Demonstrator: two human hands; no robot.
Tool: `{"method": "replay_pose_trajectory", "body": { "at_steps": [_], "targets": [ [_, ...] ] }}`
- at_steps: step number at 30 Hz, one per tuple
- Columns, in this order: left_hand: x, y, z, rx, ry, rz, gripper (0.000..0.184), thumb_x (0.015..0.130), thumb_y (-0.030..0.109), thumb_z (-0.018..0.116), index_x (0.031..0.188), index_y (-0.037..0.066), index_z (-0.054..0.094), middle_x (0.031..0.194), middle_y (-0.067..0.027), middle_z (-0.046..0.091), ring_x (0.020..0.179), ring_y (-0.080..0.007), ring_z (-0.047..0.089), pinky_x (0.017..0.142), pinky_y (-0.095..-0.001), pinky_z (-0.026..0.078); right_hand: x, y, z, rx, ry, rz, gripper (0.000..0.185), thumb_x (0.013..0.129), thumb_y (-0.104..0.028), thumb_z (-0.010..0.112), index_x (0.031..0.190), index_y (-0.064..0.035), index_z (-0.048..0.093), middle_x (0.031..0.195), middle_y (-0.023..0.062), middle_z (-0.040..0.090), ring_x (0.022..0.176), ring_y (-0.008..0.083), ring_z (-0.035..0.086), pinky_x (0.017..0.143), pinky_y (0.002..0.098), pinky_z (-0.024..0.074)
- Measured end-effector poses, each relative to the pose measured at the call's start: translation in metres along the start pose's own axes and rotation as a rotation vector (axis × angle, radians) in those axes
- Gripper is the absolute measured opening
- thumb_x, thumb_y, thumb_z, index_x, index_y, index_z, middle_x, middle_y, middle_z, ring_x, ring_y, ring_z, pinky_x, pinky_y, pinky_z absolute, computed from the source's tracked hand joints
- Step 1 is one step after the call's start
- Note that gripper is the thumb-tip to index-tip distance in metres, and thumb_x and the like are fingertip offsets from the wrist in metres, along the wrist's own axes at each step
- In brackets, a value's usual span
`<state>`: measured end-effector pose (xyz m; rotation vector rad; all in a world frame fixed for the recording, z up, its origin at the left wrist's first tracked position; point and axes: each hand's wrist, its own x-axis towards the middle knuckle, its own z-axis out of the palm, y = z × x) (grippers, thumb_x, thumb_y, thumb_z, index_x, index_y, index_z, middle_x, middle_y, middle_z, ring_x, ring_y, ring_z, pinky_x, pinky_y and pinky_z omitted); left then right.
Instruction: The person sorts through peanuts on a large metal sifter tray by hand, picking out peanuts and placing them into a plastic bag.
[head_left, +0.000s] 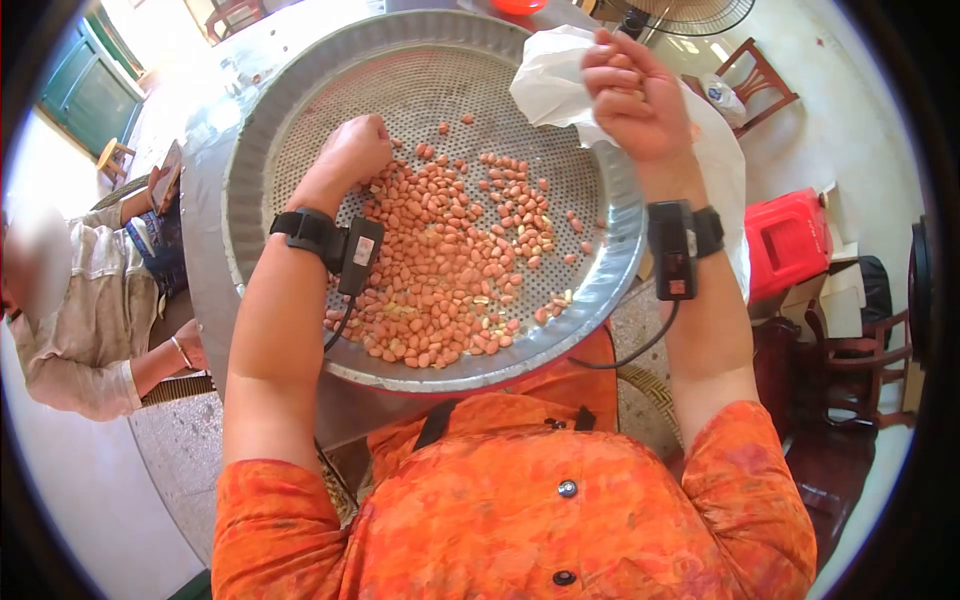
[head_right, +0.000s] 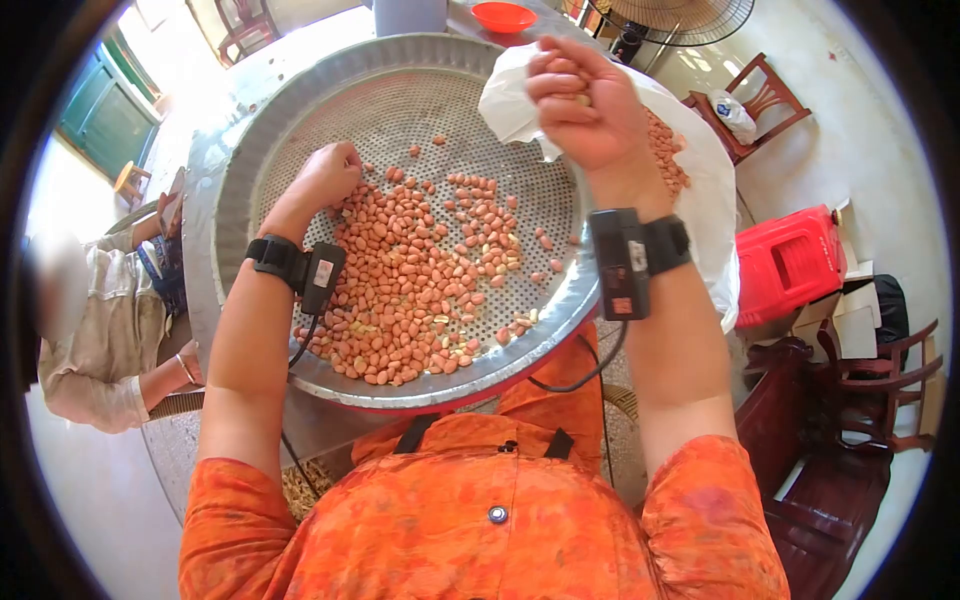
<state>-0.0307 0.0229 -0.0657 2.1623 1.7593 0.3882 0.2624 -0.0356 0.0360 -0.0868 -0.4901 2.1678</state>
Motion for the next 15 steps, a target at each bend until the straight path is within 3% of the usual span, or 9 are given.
{"method": "replay_pose_trajectory", "body": {
  "at_steps": [4,8,10,11,13,14,15],
  "targets": [
    [-0.007,0.011,-0.005,-0.052,-0.056,-0.100,0.019,0.073,0.014,0.050,0.086,0.005,0.060,0.080,-0.0136,0.062,0.076,-0.0245,0.061,0.069,-0.0363,0.047,-0.047,-0.036,0.006,-0.070,0.106,-0.089,0.015,0.089,-0.012,0.042,0.083,0.0009,0.045,0.070,-0.0004,0.038,0.057,0.0065,0.039,0.032,0.0166,0.0278],
    [-0.013,0.018,-0.013,-0.036,-0.071,-0.110,0.018,0.074,0.013,0.050,0.087,0.004,0.060,0.081,-0.0140,0.062,0.073,-0.0246,0.061,0.067,-0.0359,0.047,-0.087,-0.060,-0.016,-0.216,0.358,-0.135,0.015,0.089,-0.013,0.043,0.086,0.0011,0.048,0.070,0.0006,0.043,0.053,0.0068,0.041,0.031,0.0160,0.0270],
    [-0.014,0.019,-0.013,-0.066,-0.097,-0.136,0.018,0.074,0.013,0.050,0.087,0.004,0.060,0.081,-0.0143,0.062,0.073,-0.0246,0.061,0.066,-0.0357,0.047,-0.099,-0.064,-0.029,-0.317,0.633,-0.129,0.015,0.087,-0.013,0.047,0.088,0.0014,0.049,0.073,0.0019,0.047,0.054,0.0071,0.044,0.031,0.0156,0.0281],
    [-0.014,0.019,-0.012,-0.053,-0.081,-0.122,0.018,0.074,0.014,0.050,0.087,0.004,0.060,0.080,-0.0142,0.062,0.072,-0.0241,0.061,0.066,-0.0354,0.047,-0.101,-0.070,-0.038,-0.323,0.637,-0.128,0.015,0.087,-0.013,0.047,0.088,0.0014,0.049,0.073,0.0019,0.047,0.054,0.0071,0.044,0.031,0.0156,0.0281],
    [-0.014,0.018,-0.012,-0.043,-0.065,-0.107,0.018,0.075,0.014,0.050,0.087,0.004,0.060,0.079,-0.0142,0.062,0.071,-0.0237,0.061,0.065,-0.0351,0.047,-0.096,-0.086,-0.060,-0.633,0.941,-0.134,0.015,0.086,-0.015,0.048,0.088,-0.0010,0.050,0.083,0.0056,0.054,0.062,0.0109,0.053,0.034,0.0156,0.0353],
    [-0.014,0.018,-0.013,-0.045,-0.078,-0.109,0.018,0.076,0.014,0.050,0.087,0.004,0.060,0.079,-0.0141,0.062,0.071,-0.0237,0.061,0.065,-0.0352,0.047,-0.088,-0.088,-0.077,-0.682,1.005,-0.319,0.019,0.086,-0.017,0.048,0.097,-0.0019,0.051,0.088,0.0087,0.058,0.072,0.0178,0.059,0.049,0.0220,0.0477],
    [-0.014,0.018,-0.013,-0.046,-0.093,-0.111,0.018,0.077,0.015,0.050,0.087,0.004,0.060,0.079,-0.0139,0.062,0.071,-0.0237,0.061,0.066,-0.0354,0.047,-0.081,-0.075,-0.061,-0.684,1.004,-0.321,0.019,0.086,-0.017,0.048,0.097,-0.0019,0.051,0.088,0.0087,0.058,0.072,0.0178,0.059,0.049,0.0220,0.0477]
  ]
}}
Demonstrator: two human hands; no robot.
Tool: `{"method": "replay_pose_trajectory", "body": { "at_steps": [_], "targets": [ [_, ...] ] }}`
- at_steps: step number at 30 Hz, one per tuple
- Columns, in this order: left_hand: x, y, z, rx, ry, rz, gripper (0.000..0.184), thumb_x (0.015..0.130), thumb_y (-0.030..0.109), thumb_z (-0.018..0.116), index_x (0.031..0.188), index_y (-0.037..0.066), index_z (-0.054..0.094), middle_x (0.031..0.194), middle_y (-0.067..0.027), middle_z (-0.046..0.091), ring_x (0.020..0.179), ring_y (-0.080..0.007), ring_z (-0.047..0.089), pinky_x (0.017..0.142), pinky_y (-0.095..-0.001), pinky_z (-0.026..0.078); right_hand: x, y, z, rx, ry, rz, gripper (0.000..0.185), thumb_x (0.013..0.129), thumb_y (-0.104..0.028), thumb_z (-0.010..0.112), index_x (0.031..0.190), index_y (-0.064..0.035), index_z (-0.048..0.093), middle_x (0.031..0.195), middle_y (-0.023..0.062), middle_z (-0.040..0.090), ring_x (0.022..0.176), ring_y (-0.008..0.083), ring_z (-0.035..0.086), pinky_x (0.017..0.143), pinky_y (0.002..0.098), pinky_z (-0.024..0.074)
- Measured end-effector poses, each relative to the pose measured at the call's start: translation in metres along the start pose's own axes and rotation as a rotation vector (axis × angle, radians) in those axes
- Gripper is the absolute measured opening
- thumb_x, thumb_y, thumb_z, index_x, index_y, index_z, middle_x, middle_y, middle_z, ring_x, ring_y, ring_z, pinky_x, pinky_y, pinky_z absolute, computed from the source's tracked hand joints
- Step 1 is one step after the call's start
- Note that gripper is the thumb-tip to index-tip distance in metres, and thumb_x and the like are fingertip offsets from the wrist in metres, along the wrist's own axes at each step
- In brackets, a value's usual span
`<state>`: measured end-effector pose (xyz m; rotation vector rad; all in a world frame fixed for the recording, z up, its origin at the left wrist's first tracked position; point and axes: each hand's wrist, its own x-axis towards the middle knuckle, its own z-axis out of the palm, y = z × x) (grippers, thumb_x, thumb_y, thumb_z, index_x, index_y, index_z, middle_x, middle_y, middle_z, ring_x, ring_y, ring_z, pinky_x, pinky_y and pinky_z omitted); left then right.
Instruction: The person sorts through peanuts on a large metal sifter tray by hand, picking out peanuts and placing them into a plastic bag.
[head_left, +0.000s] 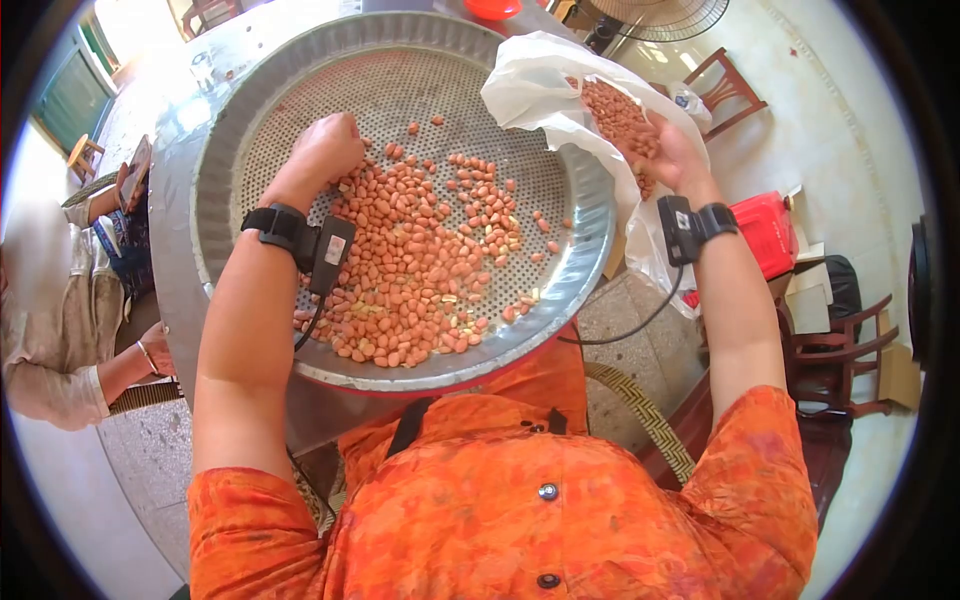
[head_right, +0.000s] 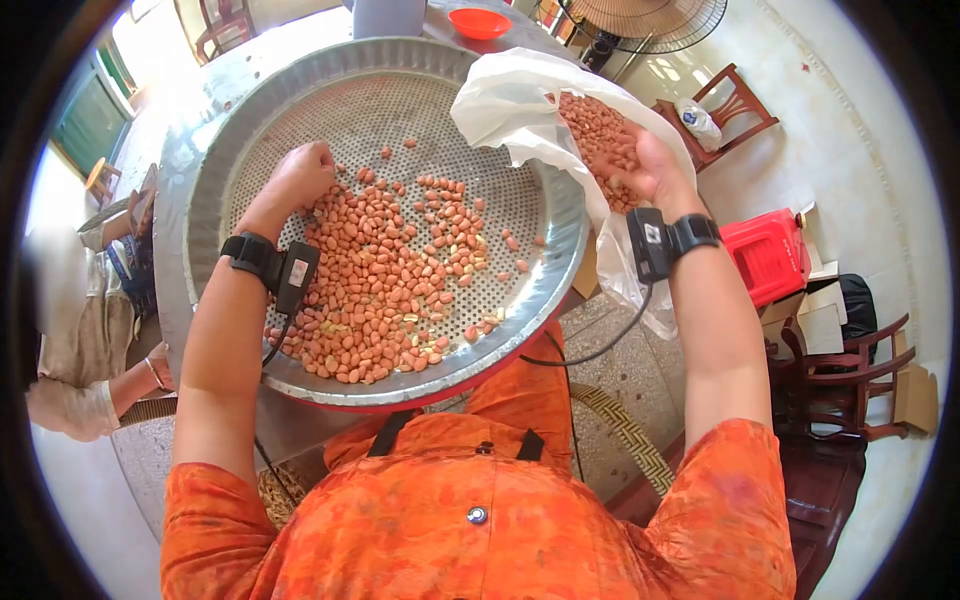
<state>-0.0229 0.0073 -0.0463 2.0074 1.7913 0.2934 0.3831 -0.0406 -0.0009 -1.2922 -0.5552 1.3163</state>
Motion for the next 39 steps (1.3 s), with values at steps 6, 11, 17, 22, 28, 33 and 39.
{"method": "replay_pose_trajectory", "body": {
  "at_steps": [6,11,17,22,28,33,39],
  "targets": [
    [-0.002,0.000,-0.002,0.004,-0.020,0.004,0.020,0.078,0.018,0.051,0.089,0.004,0.060,0.085,-0.0148,0.062,0.078,-0.0245,0.061,0.069,-0.0368,0.047,-0.035,-0.008,0.044,-0.735,0.190,-0.157,0.030,0.085,-0.018,0.049,0.112,-0.0037,0.051,0.086,0.0080,0.062,0.079,0.0205,0.059,0.077,0.0321,0.0463],
    [-0.001,0.000,0.000,0.099,0.006,0.050,0.025,0.078,0.022,0.054,0.092,0.002,0.060,0.092,-0.0175,0.061,0.089,-0.0289,0.059,0.073,-0.0390,0.046,-0.101,0.023,0.117,-1.171,-0.416,-0.643,0.022,0.080,-0.016,0.051,0.092,-0.0007,0.061,0.085,0.0124,0.062,0.077,0.0224,0.059,0.071,0.0321,0.0455],
    [0.000,-0.004,0.005,0.076,0.050,0.081,0.015,0.074,0.012,0.047,0.081,0.001,0.054,0.077,-0.0143,0.059,0.060,-0.0268,0.059,0.053,-0.0361,0.047,-0.045,0.072,0.167,-1.912,-0.632,-0.394,0.024,0.073,-0.007,0.047,0.090,0.0055,0.058,0.087,0.0232,0.059,0.082,0.0357,0.057,0.075,0.0381,0.0452],
    [0.000,-0.003,0.002,0.094,0.082,0.081,0.024,0.074,0.015,0.053,0.091,-0.001,0.059,0.094,-0.0184,0.060,0.093,-0.0320,0.057,0.077,-0.0406,0.046,0.005,0.077,0.160,-2.008,-0.313,-0.497,0.022,0.068,-0.005,0.048,0.081,0.0083,0.058,0.085,0.0267,0.058,0.083,0.0380,0.057,0.074,0.0410,0.0449],
    [0.004,-0.001,0.012,0.097,0.053,0.262,0.017,0.072,0.012,0.055,0.086,0.003,0.057,0.091,-0.0135,0.057,0.092,-0.0288,0.053,0.077,-0.0348,0.044,0.033,0.084,0.159,-1.984,-0.150,-0.528,0.022,0.067,-0.004,0.051,0.084,0.0030,0.063,0.089,0.0234,0.060,0.087,0.0356,0.057,0.075,0.0383,0.0460],
    [0.002,0.004,0.012,-0.044,-0.067,0.336,0.020,0.068,0.004,0.054,0.088,0.003,0.058,0.096,-0.0152,0.057,0.096,-0.0287,0.052,0.079,-0.0353,0.043,0.026,0.095,0.192,-1.688,-0.279,-0.654,0.023,0.070,-0.005,0.050,0.089,0.0017,0.061,0.094,0.0221,0.059,0.093,0.0340,0.056,0.079,0.0371,0.0441],
    [0.006,-0.008,0.023,-0.090,0.256,0.416,0.025,0.067,0.001,0.051,0.090,0.002,0.061,0.088,-0.0158,0.060,0.087,-0.0311,0.056,0.076,-0.0351,0.045,-0.001,0.104,0.227,-1.596,-0.625,-0.478,0.024,0.071,-0.008,0.054,0.092,0.0012,0.061,0.091,0.0177,0.061,0.089,0.0271,0.058,0.075,0.0334,0.0456]
  ]
}}
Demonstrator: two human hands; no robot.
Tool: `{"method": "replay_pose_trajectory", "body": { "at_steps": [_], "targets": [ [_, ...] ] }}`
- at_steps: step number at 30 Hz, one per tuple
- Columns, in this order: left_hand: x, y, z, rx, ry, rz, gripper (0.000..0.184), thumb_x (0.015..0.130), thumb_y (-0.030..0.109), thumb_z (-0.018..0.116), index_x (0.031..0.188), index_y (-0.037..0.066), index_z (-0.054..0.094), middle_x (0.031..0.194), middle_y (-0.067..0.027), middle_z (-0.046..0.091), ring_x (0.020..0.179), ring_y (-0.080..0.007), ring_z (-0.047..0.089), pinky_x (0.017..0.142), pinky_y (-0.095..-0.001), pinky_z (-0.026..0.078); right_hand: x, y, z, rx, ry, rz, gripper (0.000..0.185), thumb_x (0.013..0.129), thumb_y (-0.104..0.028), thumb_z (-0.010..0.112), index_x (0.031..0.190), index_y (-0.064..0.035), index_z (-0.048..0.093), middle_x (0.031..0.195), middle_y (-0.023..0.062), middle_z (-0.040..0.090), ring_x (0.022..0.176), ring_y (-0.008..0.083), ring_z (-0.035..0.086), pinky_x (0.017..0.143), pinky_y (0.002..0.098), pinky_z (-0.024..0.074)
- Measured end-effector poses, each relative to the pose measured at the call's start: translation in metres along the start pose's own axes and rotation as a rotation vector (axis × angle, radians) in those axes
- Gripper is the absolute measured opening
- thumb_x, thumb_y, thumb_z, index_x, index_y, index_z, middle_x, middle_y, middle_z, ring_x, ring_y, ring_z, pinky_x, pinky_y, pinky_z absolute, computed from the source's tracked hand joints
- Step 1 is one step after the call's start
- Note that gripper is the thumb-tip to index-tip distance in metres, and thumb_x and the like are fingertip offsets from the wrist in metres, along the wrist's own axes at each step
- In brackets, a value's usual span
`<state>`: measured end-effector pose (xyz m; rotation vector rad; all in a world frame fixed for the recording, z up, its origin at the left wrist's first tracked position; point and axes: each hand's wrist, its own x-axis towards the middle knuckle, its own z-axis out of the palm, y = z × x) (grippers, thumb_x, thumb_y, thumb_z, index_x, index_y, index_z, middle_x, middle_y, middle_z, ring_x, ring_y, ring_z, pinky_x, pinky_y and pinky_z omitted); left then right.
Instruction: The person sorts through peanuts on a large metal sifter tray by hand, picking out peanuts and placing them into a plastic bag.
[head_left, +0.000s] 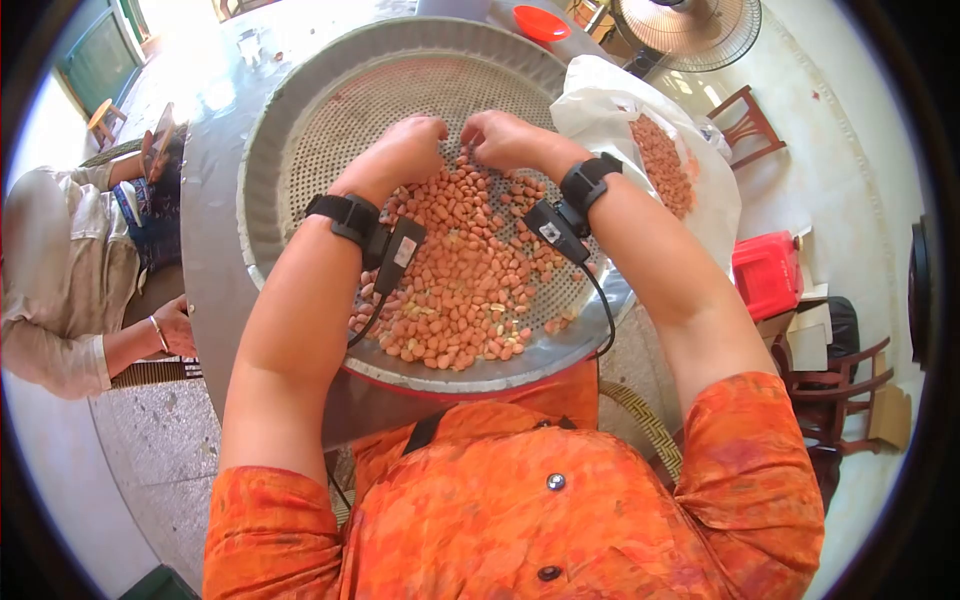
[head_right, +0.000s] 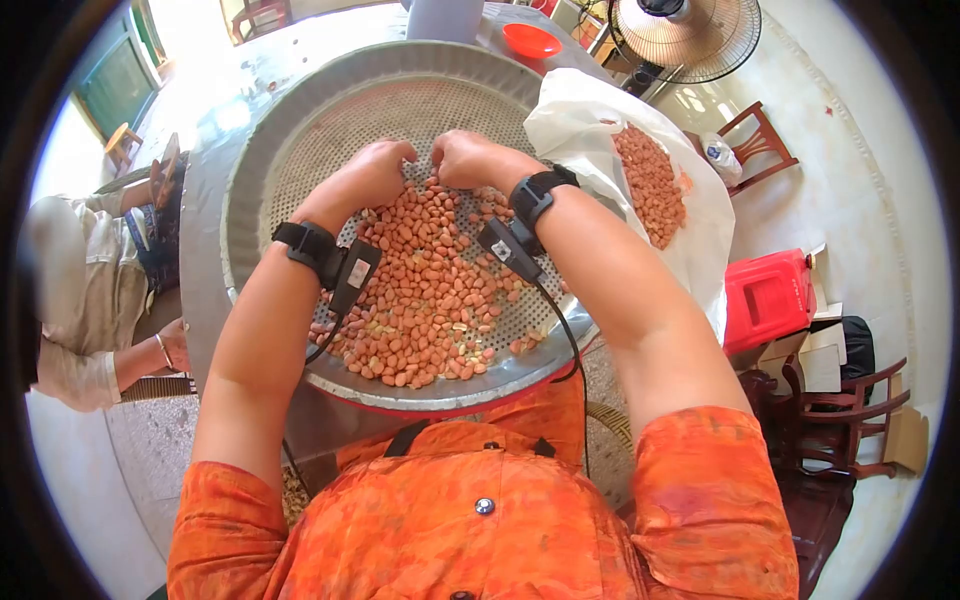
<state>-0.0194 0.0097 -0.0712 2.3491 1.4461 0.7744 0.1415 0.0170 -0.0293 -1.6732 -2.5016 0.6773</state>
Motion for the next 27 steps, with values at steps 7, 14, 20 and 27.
{"method": "replay_pose_trajectory", "body": {
  "at_steps": [7,14,20,27],
  "targets": [
    [0.003,0.016,-0.047,-0.174,-0.679,-0.193,0.023,0.070,0.004,0.043,0.085,0.004,0.059,0.077,-0.0094,0.059,0.065,-0.0185,0.059,0.052,-0.0313,0.049,-0.050,-0.013,-0.018,0.387,-0.266,0.126,0.027,0.071,-0.007,0.051,0.096,0.0032,0.055,0.087,0.0081,0.058,0.071,0.0145,0.057,0.062,0.0276,0.0504],
    [-0.005,0.030,-0.046,0.155,-0.737,-0.370,0.026,0.071,0.005,0.042,0.088,-0.002,0.060,0.081,-0.0168,0.061,0.067,-0.0260,0.061,0.051,-0.0351,0.051,-0.094,-0.012,0.024,-0.036,-0.128,0.131,0.063,0.059,-0.026,0.073,0.106,0.0053,0.045,0.091,0.0166,0.057,0.089,0.0262,0.056,0.065,0.0323,0.0492],
    [-0.005,0.048,-0.013,-0.230,-0.882,-0.176,0.024,0.072,0.000,0.039,0.088,-0.009,0.054,0.082,-0.0179,0.060,0.067,-0.0266,0.062,0.054,-0.0340,0.055,-0.062,-0.017,0.049,0.154,0.007,0.087,0.053,0.060,-0.019,0.071,0.101,0.0054,0.049,0.088,0.0144,0.058,0.081,0.0245,0.059,0.065,0.0304,0.0515],
    [-0.001,0.041,-0.027,-0.587,-0.487,-0.205,0.021,0.074,-0.003,0.041,0.094,-0.004,0.049,0.075,-0.0114,0.054,0.061,-0.0185,0.058,0.050,-0.0287,0.051,-0.042,-0.015,0.020,1.070,0.006,0.135,0.021,0.071,-0.005,0.059,0.090,0.0027,0.053,0.080,0.0083,0.058,0.064,0.0148,0.058,0.055,0.0256,0.0505]
  ]
}}
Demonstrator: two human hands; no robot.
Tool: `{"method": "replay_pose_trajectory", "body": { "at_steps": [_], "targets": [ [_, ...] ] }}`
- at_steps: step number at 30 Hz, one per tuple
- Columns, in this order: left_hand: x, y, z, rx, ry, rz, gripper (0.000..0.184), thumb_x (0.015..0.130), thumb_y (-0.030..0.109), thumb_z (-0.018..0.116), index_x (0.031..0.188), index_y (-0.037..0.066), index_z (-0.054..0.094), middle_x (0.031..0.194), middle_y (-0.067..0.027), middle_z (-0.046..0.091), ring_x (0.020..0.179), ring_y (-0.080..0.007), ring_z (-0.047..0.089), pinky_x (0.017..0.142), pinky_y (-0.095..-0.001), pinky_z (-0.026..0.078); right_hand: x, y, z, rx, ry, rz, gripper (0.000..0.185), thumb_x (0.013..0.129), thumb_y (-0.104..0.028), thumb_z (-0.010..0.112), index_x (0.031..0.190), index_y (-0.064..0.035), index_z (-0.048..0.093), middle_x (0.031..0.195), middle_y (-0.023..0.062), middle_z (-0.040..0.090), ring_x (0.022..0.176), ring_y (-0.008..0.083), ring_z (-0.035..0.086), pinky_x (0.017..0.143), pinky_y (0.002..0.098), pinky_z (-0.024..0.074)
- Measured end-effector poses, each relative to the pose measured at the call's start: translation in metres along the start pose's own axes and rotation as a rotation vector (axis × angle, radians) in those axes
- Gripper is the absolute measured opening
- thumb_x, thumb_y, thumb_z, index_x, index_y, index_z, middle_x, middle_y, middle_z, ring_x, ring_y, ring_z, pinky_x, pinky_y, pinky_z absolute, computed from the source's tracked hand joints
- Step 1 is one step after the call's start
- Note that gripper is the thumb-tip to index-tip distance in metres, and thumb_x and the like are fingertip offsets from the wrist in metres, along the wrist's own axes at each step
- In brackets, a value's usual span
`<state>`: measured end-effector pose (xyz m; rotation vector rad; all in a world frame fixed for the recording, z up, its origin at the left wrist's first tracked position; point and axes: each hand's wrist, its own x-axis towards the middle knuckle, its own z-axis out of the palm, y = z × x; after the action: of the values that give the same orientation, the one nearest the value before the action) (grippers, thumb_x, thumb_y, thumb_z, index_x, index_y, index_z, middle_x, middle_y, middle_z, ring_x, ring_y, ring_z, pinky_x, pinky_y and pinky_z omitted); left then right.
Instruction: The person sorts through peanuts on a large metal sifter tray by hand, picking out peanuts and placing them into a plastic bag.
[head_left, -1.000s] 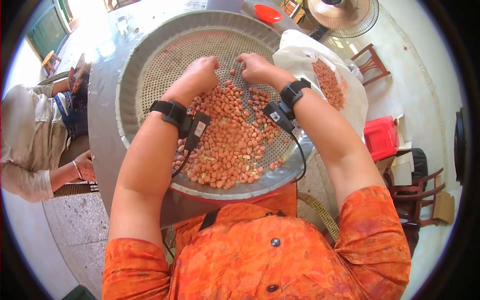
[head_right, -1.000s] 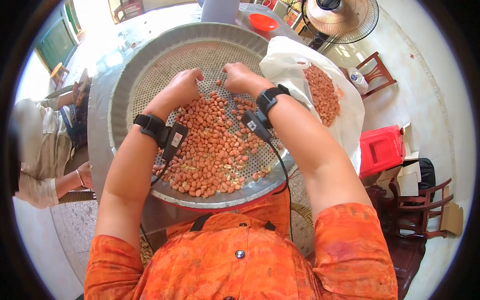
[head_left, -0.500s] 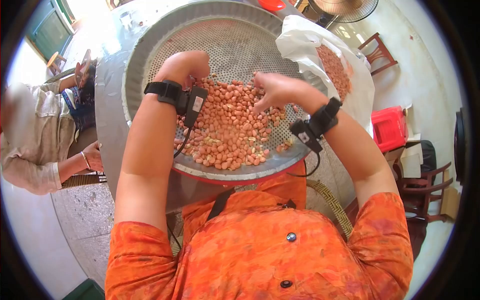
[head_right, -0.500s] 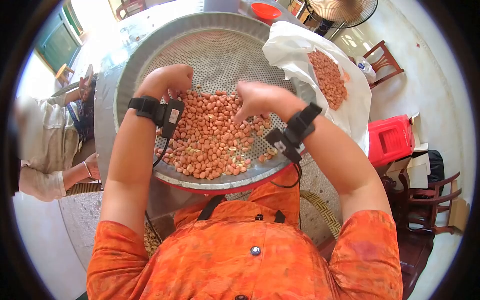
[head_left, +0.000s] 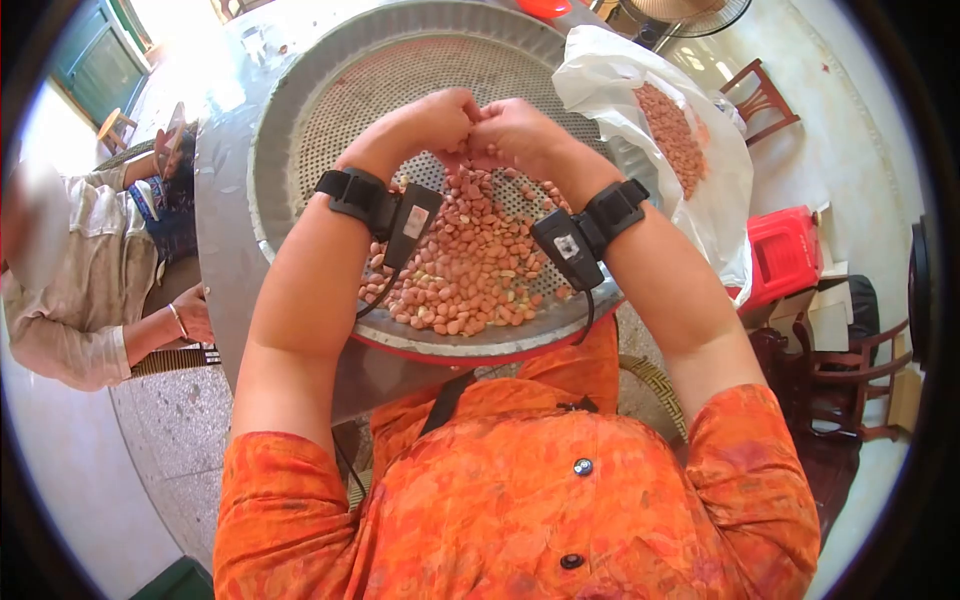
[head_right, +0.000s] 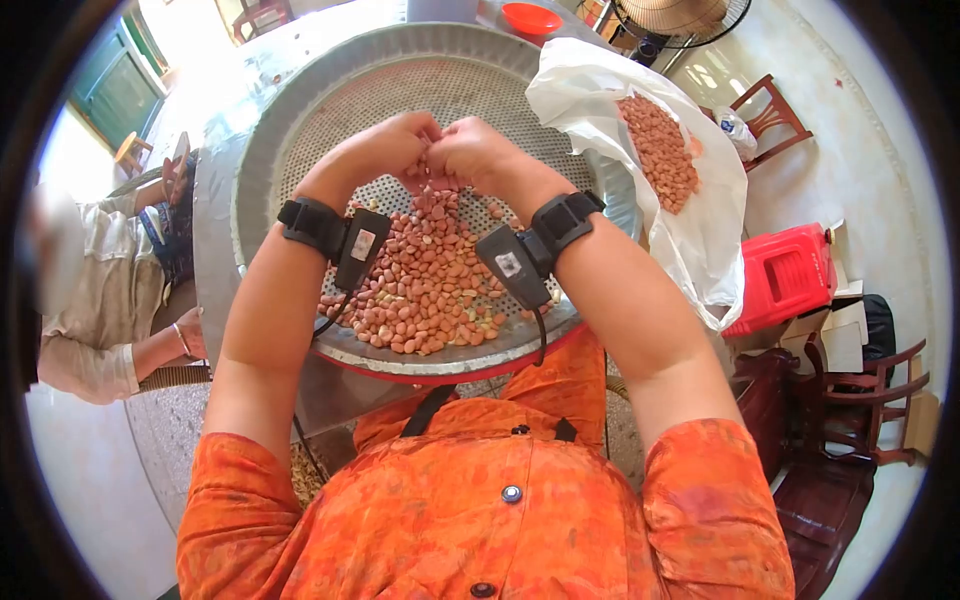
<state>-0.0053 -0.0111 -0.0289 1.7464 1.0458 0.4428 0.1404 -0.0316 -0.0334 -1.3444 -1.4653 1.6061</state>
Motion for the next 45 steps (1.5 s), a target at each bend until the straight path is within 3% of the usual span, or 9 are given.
{"method": "replay_pose_trajectory", "body": {
  "at_steps": [5,12,15,17,21,27,32,36,45],
  "targets": [
    [0.001,0.002,-0.001,0.249,0.242,0.197,0.018,0.074,-0.001,0.043,0.088,0.000,0.054,0.076,-0.0092,0.057,0.069,-0.0167,0.056,0.059,-0.0295,0.047,0.001,0.004,-0.005,0.623,-0.001,-0.017,0.025,0.089,-0.026,0.041,0.093,-0.0040,0.052,0.077,0.0055,0.058,0.069,0.0130,0.056,0.058,0.0275,0.0486],
    [0.000,0.018,0.025,0.254,0.317,0.590,0.029,0.069,-0.003,0.043,0.095,0.001,0.055,0.089,-0.0118,0.059,0.083,-0.0205,0.058,0.070,-0.0305,0.046,0.004,0.027,-0.012,0.905,0.008,-0.101,0.025,0.092,-0.024,0.033,0.095,-0.0036,0.047,0.075,0.0035,0.053,0.061,0.0088,0.052,0.048,0.0220,0.0456],
    [0.003,0.011,0.012,0.238,0.481,0.572,0.031,0.070,-0.004,0.042,0.096,0.003,0.056,0.088,-0.0107,0.060,0.082,-0.0198,0.058,0.070,-0.0296,0.046,0.018,0.041,-0.038,1.219,-0.614,-0.057,0.022,0.091,-0.021,0.034,0.092,-0.0013,0.045,0.074,0.0031,0.049,0.055,0.0064,0.045,0.037,0.0156,0.0378],
    [0.007,0.000,0.001,0.379,0.589,0.423,0.029,0.070,-0.002,0.043,0.094,0.005,0.058,0.084,-0.0101,0.061,0.079,-0.0193,0.059,0.070,-0.0298,0.046,-0.002,0.017,-0.034,1.192,-0.130,-0.074,0.020,0.090,-0.019,0.038,0.091,0.0002,0.044,0.073,0.0032,0.046,0.051,0.0055,0.038,0.031,0.0128,0.0298],
    [0.010,-0.020,-0.008,0.626,0.434,0.133,0.021,0.071,0.003,0.048,0.088,0.004,0.060,0.076,-0.0107,0.061,0.075,-0.0189,0.059,0.066,-0.0296,0.047,-0.010,0.006,-0.036,1.306,-0.043,-0.095,0.018,0.090,-0.018,0.039,0.091,-0.0009,0.044,0.073,0.0045,0.047,0.049,0.0052,0.039,0.031,0.0131,0.0298],
    [0.020,-0.023,-0.017,0.589,0.383,0.248,0.020,0.072,0.017,0.055,0.085,0.003,0.061,0.068,-0.0131,0.061,0.057,-0.0177,0.058,0.053,-0.0317,0.048,0.010,0.040,-0.037,1.102,-0.250,-0.010,0.016,0.090,-0.020,0.043,0.094,-0.0049,0.047,0.071,0.0015,0.049,0.049,0.0043,0.040,0.031,0.0136,0.0274],
    [-0.049,0.062,-0.023,0.389,0.105,-0.010,0.025,0.074,0.020,0.053,0.092,0.003,0.058,0.070,-0.0097,0.060,0.061,-0.0214,0.058,0.055,-0.0326,0.047,-0.001,0.034,-0.024,1.050,-0.339,-0.014,0.018,0.089,-0.021,0.046,0.099,-0.0068,0.047,0.070,0.0003,0.048,0.050,0.0043,0.041,0.031,0.0132,0.0266],
    [-0.131,0.062,-0.008,0.520,0.202,0.355,0.021,0.076,0.018,0.052,0.090,0.003,0.057,0.071,-0.0112,0.060,0.060,-0.0223,0.057,0.054,-0.0326,0.045,-0.005,0.023,-0.008,0.898,-0.233,0.017,0.020,0.090,-0.021,0.045,0.102,-0.0058,0.046,0.069,-0.0009,0.046,0.050,0.0039,0.040,0.032,0.0128,0.0262],
    [-0.299,-0.008,0.083,0.232,0.691,0.277,0.014,0.076,-0.001,0.054,0.088,0.002,0.056,0.076,-0.0089,0.057,0.068,-0.0213,0.056,0.062,-0.0281,0.045,0.000,0.032,0.002,0.509,-0.108,0.010,0.023,0.090,-0.021,0.045,0.104,-0.0031,0.045,0.072,0.0007,0.047,0.048,0.0024,0.037,0.032,0.0130,0.0247]
  ]
}}
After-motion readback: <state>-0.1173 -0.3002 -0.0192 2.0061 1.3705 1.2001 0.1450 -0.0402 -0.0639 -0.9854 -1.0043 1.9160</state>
